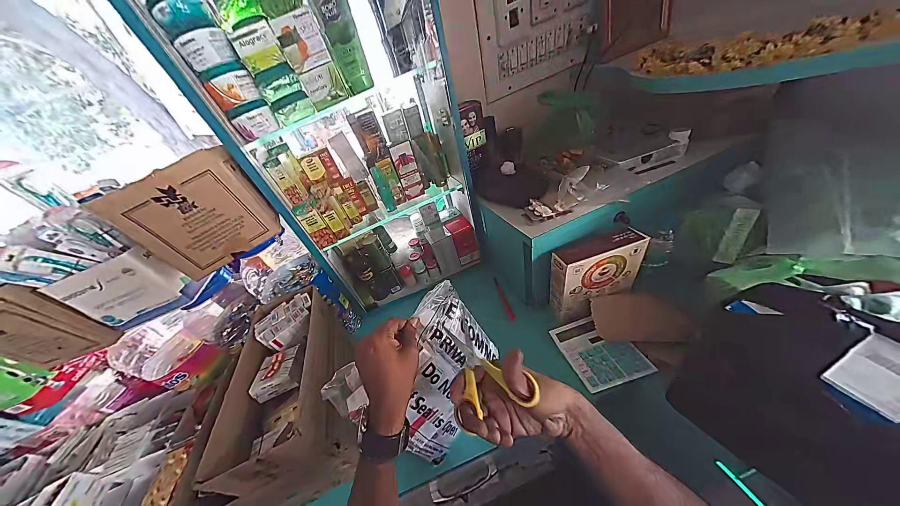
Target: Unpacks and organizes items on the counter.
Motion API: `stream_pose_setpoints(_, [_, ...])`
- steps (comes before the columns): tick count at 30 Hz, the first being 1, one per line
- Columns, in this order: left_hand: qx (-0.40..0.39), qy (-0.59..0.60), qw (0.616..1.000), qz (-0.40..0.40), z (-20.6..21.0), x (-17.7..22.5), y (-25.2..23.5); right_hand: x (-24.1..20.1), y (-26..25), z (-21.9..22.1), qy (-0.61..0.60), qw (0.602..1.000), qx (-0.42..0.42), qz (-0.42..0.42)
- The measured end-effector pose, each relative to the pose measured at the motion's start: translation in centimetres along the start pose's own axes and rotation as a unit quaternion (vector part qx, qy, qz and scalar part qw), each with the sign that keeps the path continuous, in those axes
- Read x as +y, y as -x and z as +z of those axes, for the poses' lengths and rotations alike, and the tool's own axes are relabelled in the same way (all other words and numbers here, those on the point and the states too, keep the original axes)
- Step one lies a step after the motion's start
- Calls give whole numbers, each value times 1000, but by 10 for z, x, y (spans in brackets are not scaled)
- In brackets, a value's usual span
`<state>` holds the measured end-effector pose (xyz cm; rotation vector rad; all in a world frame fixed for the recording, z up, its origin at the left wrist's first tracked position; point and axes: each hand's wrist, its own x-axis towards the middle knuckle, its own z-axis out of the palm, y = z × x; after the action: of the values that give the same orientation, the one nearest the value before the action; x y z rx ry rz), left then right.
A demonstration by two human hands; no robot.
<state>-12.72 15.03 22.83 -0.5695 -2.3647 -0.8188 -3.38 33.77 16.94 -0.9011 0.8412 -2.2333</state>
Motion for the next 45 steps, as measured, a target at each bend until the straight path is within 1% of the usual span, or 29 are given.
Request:
stream_pose_setpoints(3, [9, -2, 1000, -3, 1, 2, 3, -6, -15, -7, -11, 998, 23, 63])
stream_pose_setpoints(5, [15, -9, 1000, -5, 1, 1, 5, -8, -21, -8, -18, 996, 39, 75])
stream_pose_setpoints(9, [25, -19, 999, 8, 0, 1, 8, -15, -26, 2, -48, 991, 106, 66])
stream_pose_setpoints(11, [33, -25, 999, 21, 0, 5, 11, -18, -29, 3, -48, 990, 124, 52])
stream_pose_setpoints(15, [35, -38, 998, 28, 0, 9, 14, -21, -27, 2, -50, 989, 131, 47])
stream_pose_setpoints(17, [32, -37, 998, 30, -1, 10, 16, -20, -21, 0, -53, 990, 120, 46])
stream_pose_setpoints(22, [38, -32, 998, 33, 1, 5, 13, -12, -1, 3, -7, 990, 138, 28])
stream_pose_setpoints(24, [41, -49, 996, 67, 3, 7, 18, -9, -6, 2, -7, 988, 152, 20])
stream_pose_setpoints(27, [44, -62, 988, 135, -1, 11, 27, -3, -10, 0, -16, 990, 141, 1])
stream_pose_setpoints(29, [38, -63, 987, 142, -5, 10, 31, 5, 0, 5, -2, 988, 153, -11])
stream_pose_setpoints(31, [33, -60, 990, 125, -7, 9, 30, 9, 15, 14, 39, 984, 176, -14])
stream_pose_setpoints(36, [32, -62, 991, 114, -1, 17, 31, 19, 57, 6, 109, 983, 143, -23])
stream_pose_setpoints(37, [34, -69, 991, 107, -2, 13, 28, 20, 67, 5, 113, 981, 156, -38])
stream_pose_setpoints(38, [32, -71, 992, 99, -2, 8, 24, 19, 78, 3, 125, 973, 187, -59])
stream_pose_setpoints(39, [20, -68, 993, 94, -2, 3, 21, 18, 89, 0, 159, 952, 251, -69])
stream_pose_setpoints(40, [6, -63, 993, 95, -3, 1, 19, 15, 98, -4, 225, 908, 350, -49])
stream_pose_setpoints(41, [-10, -65, 993, 102, -4, 1, 17, 12, 101, -11, 327, 831, 449, 20])
stream_pose_setpoints(42, [-28, -71, 991, 111, -7, 3, 15, 10, 99, -22, 420, 733, 520, 128])
stream_pose_setpoints(43, [-48, -80, 988, 119, -10, 6, 13, 10, 92, -36, 477, 635, 560, 235])
stream_pose_setpoints(44, [-69, -90, 985, 128, -13, 10, 9, 12, 83, -50, 503, 561, 577, 316])
stream_pose_setpoints(45, [-95, -98, 981, 137, -16, 15, 5, 16, 79, -60, 513, 521, 584, 352])
